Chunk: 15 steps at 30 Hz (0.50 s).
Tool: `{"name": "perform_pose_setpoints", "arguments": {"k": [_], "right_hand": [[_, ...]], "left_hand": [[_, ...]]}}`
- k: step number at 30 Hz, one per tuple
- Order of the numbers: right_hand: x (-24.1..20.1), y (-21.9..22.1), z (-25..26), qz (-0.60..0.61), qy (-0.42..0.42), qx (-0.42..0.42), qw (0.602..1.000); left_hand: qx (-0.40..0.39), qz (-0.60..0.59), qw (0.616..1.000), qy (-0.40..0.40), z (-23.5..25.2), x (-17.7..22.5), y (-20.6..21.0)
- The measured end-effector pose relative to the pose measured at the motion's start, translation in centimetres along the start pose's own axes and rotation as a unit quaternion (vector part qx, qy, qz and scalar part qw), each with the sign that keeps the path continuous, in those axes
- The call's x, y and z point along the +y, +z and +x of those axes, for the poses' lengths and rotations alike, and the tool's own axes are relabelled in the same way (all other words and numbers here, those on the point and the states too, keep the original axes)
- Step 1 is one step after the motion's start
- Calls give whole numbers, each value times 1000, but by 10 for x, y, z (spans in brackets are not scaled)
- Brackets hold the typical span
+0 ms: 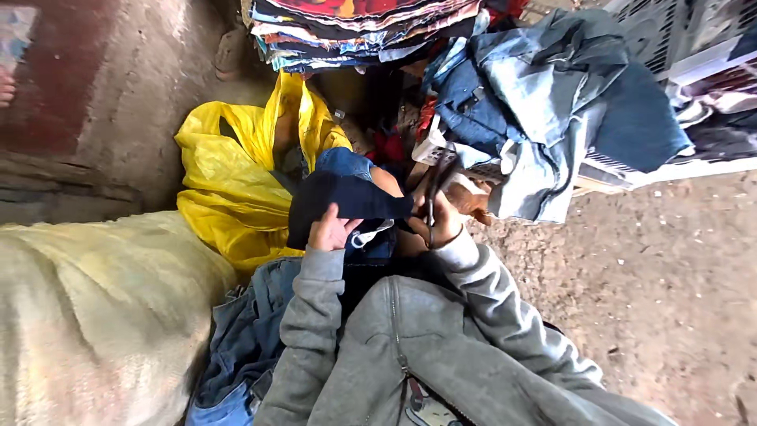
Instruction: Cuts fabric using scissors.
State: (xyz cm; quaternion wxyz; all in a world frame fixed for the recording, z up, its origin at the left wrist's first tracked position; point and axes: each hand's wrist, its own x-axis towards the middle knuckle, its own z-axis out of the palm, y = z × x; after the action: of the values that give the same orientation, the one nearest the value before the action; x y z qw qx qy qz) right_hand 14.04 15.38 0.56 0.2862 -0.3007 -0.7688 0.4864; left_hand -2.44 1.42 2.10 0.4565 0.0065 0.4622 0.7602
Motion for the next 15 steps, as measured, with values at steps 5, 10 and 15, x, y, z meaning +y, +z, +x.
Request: {"name": "perform_pose_setpoints", "arguments": {"k": [5,10,15], "right_hand": [[-6,-11,-7,-44,194,-103,975],[-31,-42,-40,182,282,-216,917],[-38,-68,-90,395,353,-286,798]], "left_hand": [[166,68,981,-70,15,-8,9],[212,121,959,-142,11,-10,25],[169,226,925,-254,8,-13,39]]}}
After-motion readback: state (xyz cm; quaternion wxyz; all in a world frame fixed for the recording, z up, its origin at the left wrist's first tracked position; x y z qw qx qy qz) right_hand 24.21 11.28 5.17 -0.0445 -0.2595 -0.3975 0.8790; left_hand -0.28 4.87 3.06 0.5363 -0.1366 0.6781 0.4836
